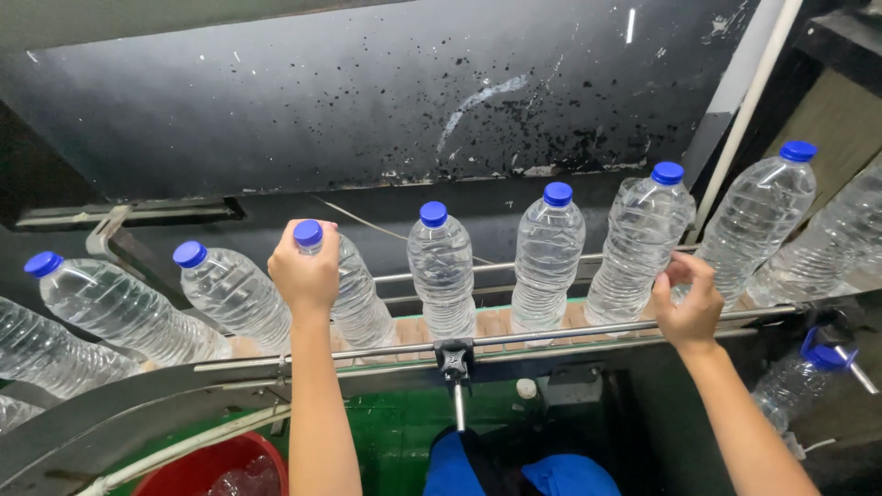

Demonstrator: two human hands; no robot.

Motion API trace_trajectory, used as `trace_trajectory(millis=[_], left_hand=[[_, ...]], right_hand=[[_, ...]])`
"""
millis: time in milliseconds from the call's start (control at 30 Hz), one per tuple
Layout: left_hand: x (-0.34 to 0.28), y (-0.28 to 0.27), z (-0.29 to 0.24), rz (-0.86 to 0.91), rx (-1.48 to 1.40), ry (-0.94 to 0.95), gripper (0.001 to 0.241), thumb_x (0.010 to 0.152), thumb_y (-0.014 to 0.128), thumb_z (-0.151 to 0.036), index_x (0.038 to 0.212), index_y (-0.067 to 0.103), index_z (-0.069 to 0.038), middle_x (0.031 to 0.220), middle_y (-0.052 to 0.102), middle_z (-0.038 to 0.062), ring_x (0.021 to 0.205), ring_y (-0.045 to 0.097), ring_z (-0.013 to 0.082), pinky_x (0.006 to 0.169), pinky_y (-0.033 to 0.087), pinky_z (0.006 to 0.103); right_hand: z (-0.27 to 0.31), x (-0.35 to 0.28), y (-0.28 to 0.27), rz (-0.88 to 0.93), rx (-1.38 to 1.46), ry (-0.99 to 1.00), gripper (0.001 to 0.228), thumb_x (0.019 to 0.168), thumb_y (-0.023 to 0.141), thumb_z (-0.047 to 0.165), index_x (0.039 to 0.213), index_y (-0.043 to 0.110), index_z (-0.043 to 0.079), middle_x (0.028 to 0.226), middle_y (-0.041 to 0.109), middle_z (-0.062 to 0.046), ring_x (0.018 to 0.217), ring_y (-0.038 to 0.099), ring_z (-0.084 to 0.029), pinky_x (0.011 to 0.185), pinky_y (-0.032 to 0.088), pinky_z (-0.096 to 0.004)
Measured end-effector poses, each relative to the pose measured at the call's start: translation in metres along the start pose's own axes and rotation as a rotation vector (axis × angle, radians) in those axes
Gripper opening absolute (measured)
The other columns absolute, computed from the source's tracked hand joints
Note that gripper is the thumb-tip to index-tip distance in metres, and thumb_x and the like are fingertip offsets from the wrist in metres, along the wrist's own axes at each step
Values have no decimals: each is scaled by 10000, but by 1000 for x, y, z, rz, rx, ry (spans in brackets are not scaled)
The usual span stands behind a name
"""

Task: A worker manually tightens the caps on plastic water bottles on a moving conveyor belt in a water production facility.

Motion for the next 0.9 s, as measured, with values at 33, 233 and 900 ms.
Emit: trace_trajectory(millis=[33, 233, 900], left_hand=[[-1, 6, 2, 2, -3, 3, 114, 904, 642, -278, 857, 721, -212, 712, 681, -75, 631, 629, 149, 655, 485, 331], [-13, 33, -17, 79, -89, 63, 62, 869, 728, -305, 817, 751, -281, 757, 738, -43, 781, 723, 257, 830, 541, 365], [-80, 6, -4, -636, -111, 278, 785, 822, 870, -231, 1436, 424, -29, 1458, 432, 236, 1364, 397, 424, 1174, 239, 553]], right_hand=[[-8, -9, 3, -3, -3, 1, 390, 997, 654, 54, 1370, 564, -16, 1034, 687, -151, 864, 679, -285, 835, 539, -425], [-59, -59, 15, 15, -196, 173, 187, 1003, 702, 207, 1173, 645, 155, 720, 689, 15, 635, 683, -264, 685, 531, -385], [-52, -74, 28, -21, -340, 5, 36, 934, 692, 256, 947, 710, 228, 530, 577, 39, 565, 620, -241, 688, 547, -364]])
Point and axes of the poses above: each hand's wrist, its own x-axis towards the middle knuckle, its own y-axis out of the palm, z = x × y, the point moved 6 cm from there along x, towards the middle knuckle
